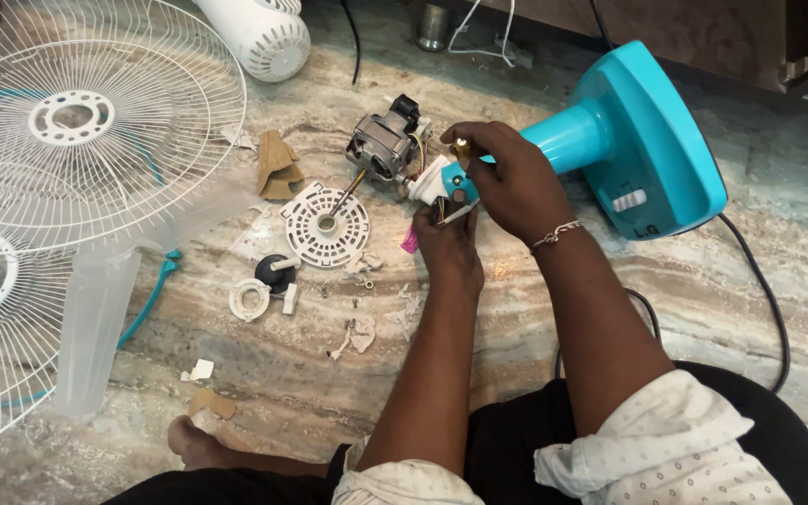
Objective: The person assembles a pedestal fan by securing the motor housing to the fan head with a screwdriver, then attaching the motor assembly to the fan neck. The person uses a screwdriver to tighten screws on the fan head and aligns the motor shaft into the neck.
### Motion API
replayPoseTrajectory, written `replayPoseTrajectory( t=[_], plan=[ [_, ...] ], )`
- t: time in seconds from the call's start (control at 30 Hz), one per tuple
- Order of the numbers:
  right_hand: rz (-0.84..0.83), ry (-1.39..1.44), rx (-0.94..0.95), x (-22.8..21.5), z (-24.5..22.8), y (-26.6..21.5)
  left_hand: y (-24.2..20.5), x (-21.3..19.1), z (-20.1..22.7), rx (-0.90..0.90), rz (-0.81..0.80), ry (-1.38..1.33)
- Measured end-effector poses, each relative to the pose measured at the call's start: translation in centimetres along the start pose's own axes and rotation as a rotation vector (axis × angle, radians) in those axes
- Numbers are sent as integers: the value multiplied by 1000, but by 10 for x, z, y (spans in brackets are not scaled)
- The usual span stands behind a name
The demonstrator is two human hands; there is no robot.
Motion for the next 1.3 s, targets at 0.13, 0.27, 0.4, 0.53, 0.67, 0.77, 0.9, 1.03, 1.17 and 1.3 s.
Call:
replayPoseTrajectory(
  t=[0.13,0.27,0.4,0.53,0.67,0.77,0.9,1.03,1.17,1.3],
  plan=[
    [70,77,34,0,7,0,-2,7,5,14,-30,54],
    [86,140,152,1,20,2,-6,17,9,9,-53,78],
    [117,149,148,0,19,0,-7,23,10,-3,-71,102],
    [66,171,71,-2,13,-1,-6,24,12,-79,-141,115],
    [40,98,54,-6,11,-4,-6,25,17,-236,-219,75],
    [40,109,63,-5,11,-5,-2,21,24,-220,-123,272],
    [63,80,49,-6,12,-5,7,29,39,-145,-230,672],
    [70,74,57,-3,10,-2,8,20,49,-314,-336,868],
    [89,44,90,-4,10,-2,2,17,77,-454,-302,1286],
    [106,46,92,-5,9,-5,2,66,158,210,-112,1878]
  ],
)
Point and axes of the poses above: each hand's wrist, its own y-axis towards the middle knuckle, its own x-axis out of the palm, z = x × y, the point moved 9 cm from there along y, towards the middle knuckle, and after that the axes turned 3 degrees about -x, right-handed, at the moved point
